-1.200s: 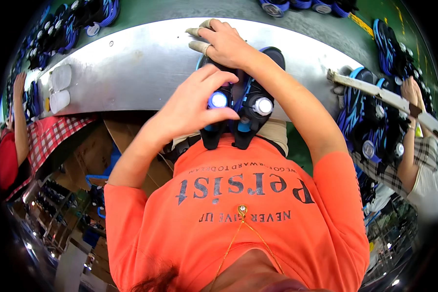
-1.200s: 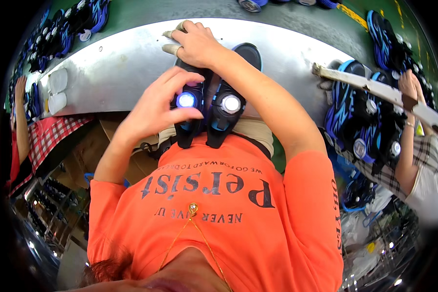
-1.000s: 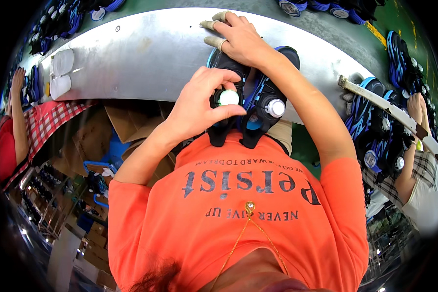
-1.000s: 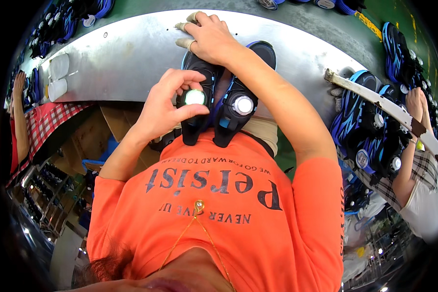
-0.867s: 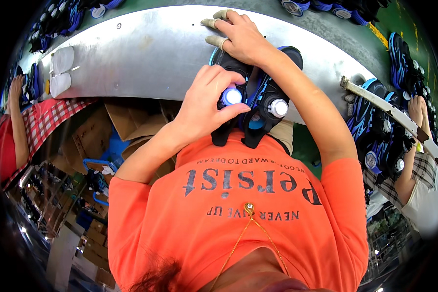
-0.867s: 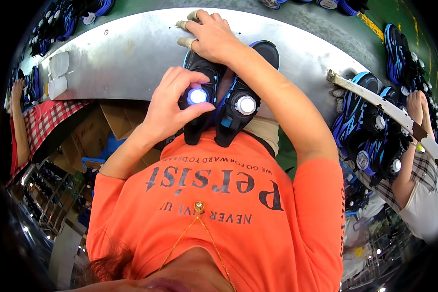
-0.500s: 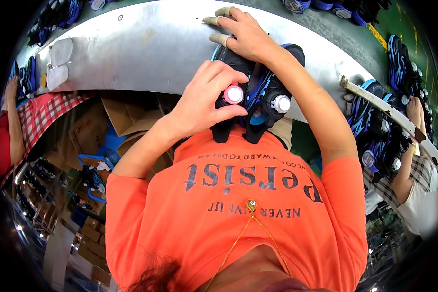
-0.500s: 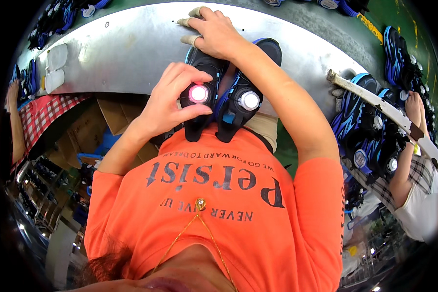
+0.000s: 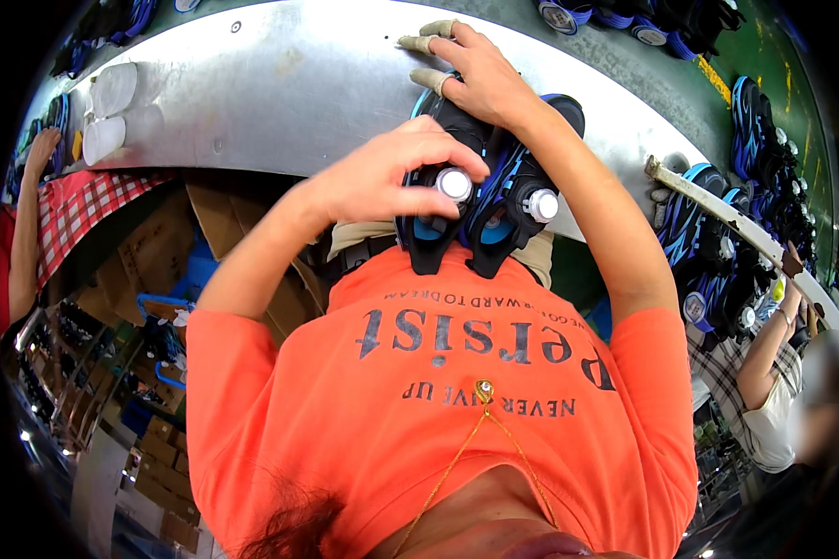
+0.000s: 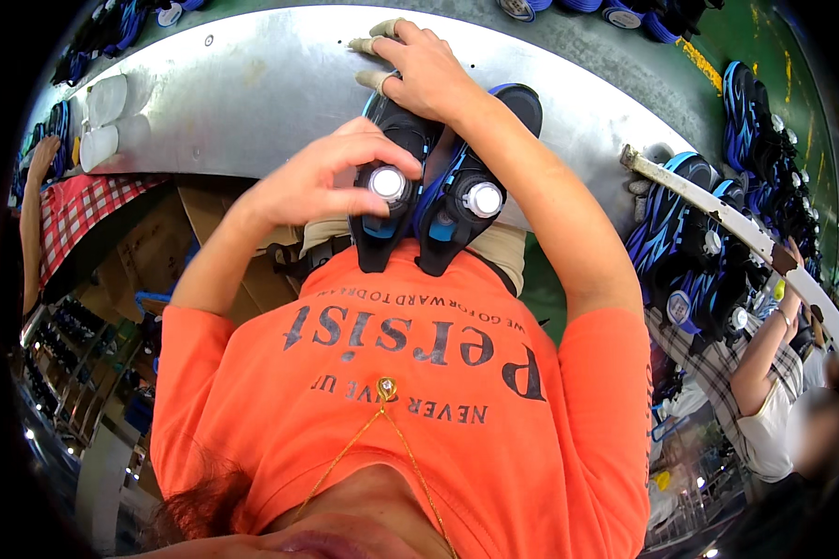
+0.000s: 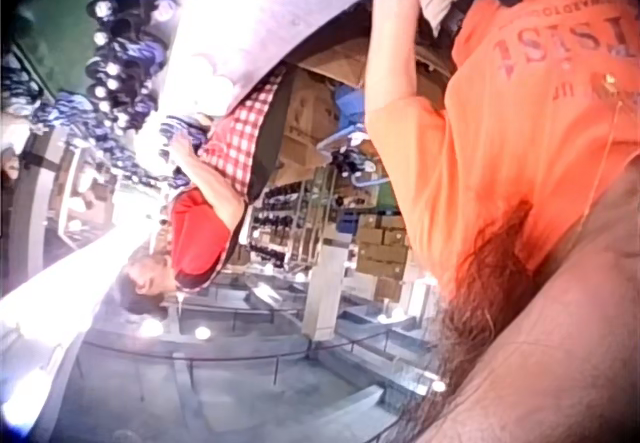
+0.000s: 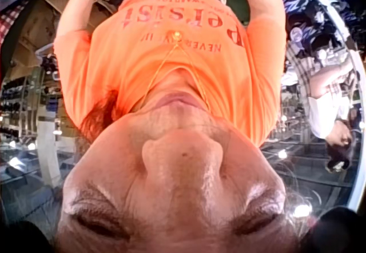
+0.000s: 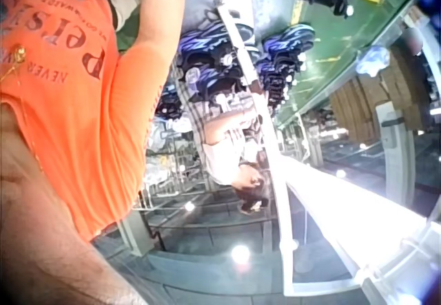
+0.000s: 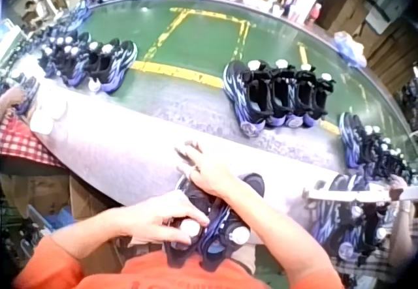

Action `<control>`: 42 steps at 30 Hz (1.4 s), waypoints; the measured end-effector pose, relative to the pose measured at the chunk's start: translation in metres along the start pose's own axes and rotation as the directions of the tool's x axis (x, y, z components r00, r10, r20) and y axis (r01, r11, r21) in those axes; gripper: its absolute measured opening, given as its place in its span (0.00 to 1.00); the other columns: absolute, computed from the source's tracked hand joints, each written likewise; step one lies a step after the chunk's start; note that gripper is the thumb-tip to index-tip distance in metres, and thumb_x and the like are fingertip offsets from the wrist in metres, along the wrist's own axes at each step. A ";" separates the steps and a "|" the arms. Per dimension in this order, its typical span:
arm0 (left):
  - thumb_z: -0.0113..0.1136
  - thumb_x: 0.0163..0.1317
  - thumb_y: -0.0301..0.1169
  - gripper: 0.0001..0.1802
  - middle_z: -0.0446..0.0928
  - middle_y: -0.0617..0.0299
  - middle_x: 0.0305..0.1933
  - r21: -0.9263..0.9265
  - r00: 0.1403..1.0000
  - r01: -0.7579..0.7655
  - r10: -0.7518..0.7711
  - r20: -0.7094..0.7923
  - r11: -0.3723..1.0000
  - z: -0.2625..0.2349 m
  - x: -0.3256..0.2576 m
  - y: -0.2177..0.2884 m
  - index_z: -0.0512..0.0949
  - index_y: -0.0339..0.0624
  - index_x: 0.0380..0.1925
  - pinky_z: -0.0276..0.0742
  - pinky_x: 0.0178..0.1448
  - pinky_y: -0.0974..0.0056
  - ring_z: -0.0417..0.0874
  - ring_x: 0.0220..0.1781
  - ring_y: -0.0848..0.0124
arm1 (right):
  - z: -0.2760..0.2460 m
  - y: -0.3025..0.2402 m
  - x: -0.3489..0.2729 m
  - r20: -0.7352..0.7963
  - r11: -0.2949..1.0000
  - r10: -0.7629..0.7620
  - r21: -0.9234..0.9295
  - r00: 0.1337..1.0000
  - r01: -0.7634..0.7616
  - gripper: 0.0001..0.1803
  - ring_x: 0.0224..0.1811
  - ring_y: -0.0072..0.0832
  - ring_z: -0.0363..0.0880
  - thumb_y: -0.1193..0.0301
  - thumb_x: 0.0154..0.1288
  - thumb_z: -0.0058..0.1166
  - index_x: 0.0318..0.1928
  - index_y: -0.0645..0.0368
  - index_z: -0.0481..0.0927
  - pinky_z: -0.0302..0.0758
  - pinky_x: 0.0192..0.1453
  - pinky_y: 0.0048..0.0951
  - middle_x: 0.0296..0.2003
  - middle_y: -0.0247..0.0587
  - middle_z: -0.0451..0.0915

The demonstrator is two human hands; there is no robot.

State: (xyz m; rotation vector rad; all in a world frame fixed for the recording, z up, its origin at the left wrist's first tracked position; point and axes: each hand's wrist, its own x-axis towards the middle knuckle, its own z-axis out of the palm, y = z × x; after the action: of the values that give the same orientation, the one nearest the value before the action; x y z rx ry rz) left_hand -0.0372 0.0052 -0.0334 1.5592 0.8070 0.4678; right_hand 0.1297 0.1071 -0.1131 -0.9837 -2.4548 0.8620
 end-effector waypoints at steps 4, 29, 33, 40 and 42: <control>0.69 0.51 0.31 0.19 0.79 0.62 0.49 0.093 0.973 -0.047 0.066 -0.220 0.995 0.023 -0.006 -0.007 0.80 0.42 0.44 0.67 0.61 0.60 0.70 0.57 0.64 | 0.001 0.000 -0.001 -0.006 1.000 -0.020 0.010 1.000 0.020 0.23 0.54 0.47 0.72 0.60 0.64 0.58 0.57 0.53 0.77 0.71 0.59 0.41 0.51 0.50 0.73; 0.47 0.73 0.32 0.19 0.77 0.52 0.55 -0.938 0.759 -0.053 -0.596 -0.262 0.344 0.103 -0.037 0.016 0.71 0.29 0.57 0.82 0.50 0.64 0.80 0.57 0.61 | -0.069 -0.068 -0.064 0.450 0.901 -0.054 0.407 0.892 -0.150 0.18 0.32 0.29 0.70 0.71 0.51 0.65 0.45 0.54 0.81 0.71 0.38 0.27 0.34 0.36 0.71; 0.46 0.73 0.32 0.20 0.76 0.51 0.57 -0.945 0.773 -0.134 -0.565 -0.287 0.298 0.111 -0.037 0.013 0.70 0.29 0.58 0.81 0.53 0.64 0.78 0.60 0.60 | -0.077 -0.068 -0.070 0.326 0.901 -0.157 0.434 0.932 0.000 0.22 0.35 0.29 0.74 0.70 0.55 0.64 0.53 0.50 0.81 0.73 0.41 0.28 0.33 0.39 0.76; 0.46 0.74 0.33 0.20 0.75 0.49 0.57 -0.939 0.770 -0.168 -0.554 -0.315 0.300 0.121 -0.031 0.012 0.69 0.28 0.58 0.80 0.56 0.62 0.78 0.59 0.59 | -0.086 -0.083 -0.084 0.294 0.957 0.027 0.268 0.955 -0.110 0.17 0.31 0.34 0.75 0.68 0.57 0.64 0.47 0.53 0.82 0.73 0.37 0.31 0.31 0.39 0.77; 0.46 0.74 0.33 0.20 0.76 0.49 0.57 -0.934 0.762 -0.176 -0.558 -0.329 0.311 0.123 -0.031 0.018 0.70 0.28 0.57 0.80 0.57 0.62 0.78 0.60 0.59 | -0.083 -0.078 -0.085 0.245 0.959 -0.058 0.282 0.968 -0.014 0.17 0.28 0.30 0.74 0.67 0.55 0.66 0.46 0.54 0.83 0.72 0.34 0.28 0.30 0.38 0.78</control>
State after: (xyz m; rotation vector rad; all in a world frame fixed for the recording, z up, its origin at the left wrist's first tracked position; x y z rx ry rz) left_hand 0.0328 -0.1020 -0.0310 0.0895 0.9326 1.0656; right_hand 0.1933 0.0354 -0.0082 -0.7829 -2.4435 1.3582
